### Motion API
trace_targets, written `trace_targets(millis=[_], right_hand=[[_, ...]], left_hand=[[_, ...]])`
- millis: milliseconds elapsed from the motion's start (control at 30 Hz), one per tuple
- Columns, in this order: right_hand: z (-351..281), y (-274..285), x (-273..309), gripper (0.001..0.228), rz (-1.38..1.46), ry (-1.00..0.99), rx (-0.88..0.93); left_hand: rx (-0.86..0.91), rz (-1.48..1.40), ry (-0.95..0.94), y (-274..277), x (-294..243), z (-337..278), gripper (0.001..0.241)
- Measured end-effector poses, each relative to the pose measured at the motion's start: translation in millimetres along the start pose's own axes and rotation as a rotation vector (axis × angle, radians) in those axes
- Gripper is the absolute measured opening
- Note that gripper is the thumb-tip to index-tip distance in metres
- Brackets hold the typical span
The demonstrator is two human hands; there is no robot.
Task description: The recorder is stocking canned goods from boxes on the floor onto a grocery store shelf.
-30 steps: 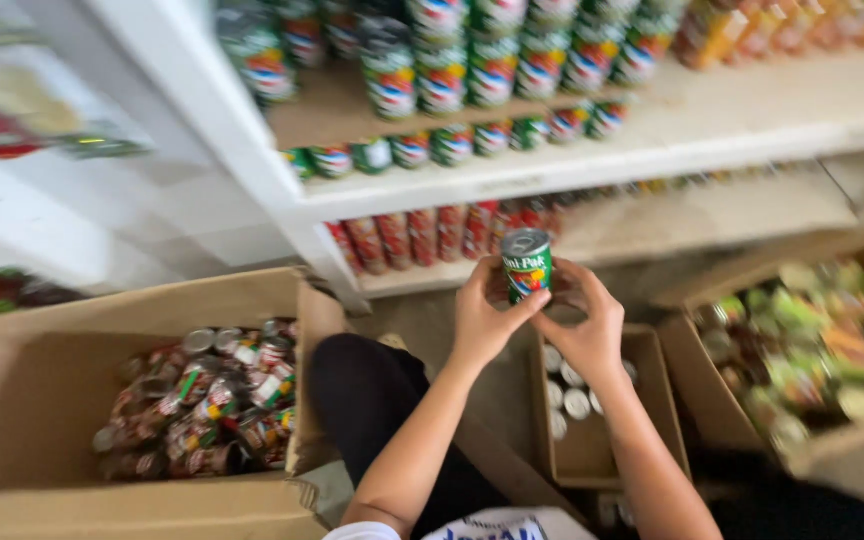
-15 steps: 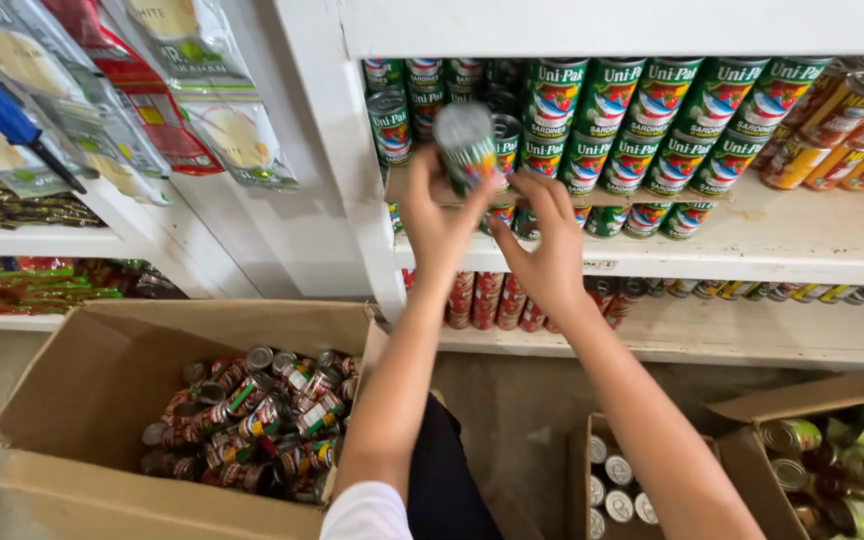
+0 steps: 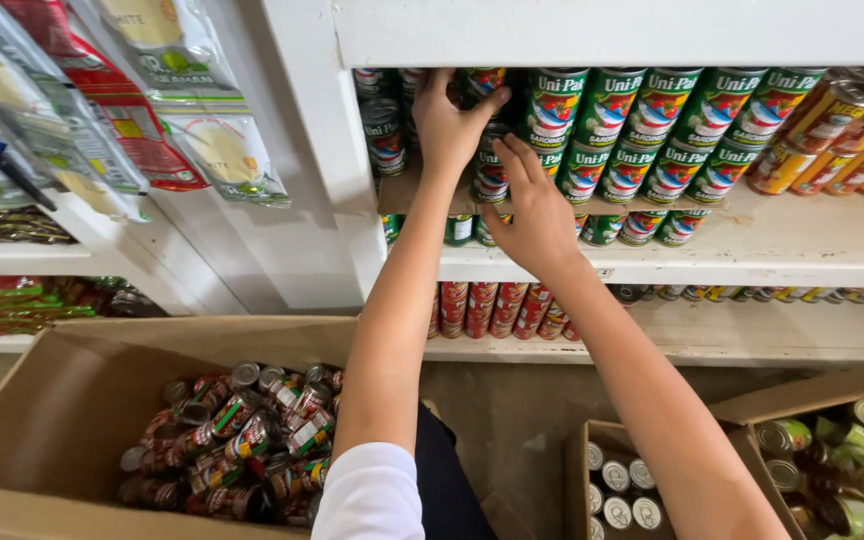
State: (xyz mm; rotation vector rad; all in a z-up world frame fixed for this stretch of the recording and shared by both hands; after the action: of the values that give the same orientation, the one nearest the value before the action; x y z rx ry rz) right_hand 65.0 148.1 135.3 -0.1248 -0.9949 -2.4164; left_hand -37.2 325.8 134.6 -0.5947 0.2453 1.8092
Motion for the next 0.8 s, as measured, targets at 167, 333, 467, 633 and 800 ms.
trace_targets(millis=[167, 333, 467, 633, 800], right_hand=[[-2.6, 1.6, 0.5, 0.079, -0.005, 0.014, 0.005], [-4.1, -1.2, 0.7, 0.085, -0.015, -0.024, 0.049], [-6.4, -1.7, -2.5, 0.088, -0.032, -0.03, 0.046], [-7.3, -1.9, -2.5, 0.091, -0.039, 0.009, 0.035], [-6.2, -0.9, -1.8, 0.094, -0.036, -0.035, 0.073]], left_hand=[[0.037, 0.085, -0.037, -12.2, 9.7, 0.7, 0.062], [0.09, 0.11, 0.037, -16.1, 17.1, 0.7, 0.06], [0.105, 0.089, 0.077, -17.8, 20.0, 0.6, 0.063], [0.117, 0.095, 0.061, -19.3, 26.5, 0.3, 0.067], [0.142, 0.11, 0.071, -19.2, 26.1, 1.1, 0.072]])
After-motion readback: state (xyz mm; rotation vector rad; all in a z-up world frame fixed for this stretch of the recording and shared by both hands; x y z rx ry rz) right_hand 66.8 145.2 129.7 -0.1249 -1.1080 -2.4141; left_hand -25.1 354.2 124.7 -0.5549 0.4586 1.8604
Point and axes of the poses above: each hand's wrist, its own z-axis towards the middle knuckle, its own y-axis out of the back of the hand, x = y × z, the point moved 4 cm from there along z, towards the middle knuckle, and after that the axes turned 4 degrees about -x, right-handed, at the moved point
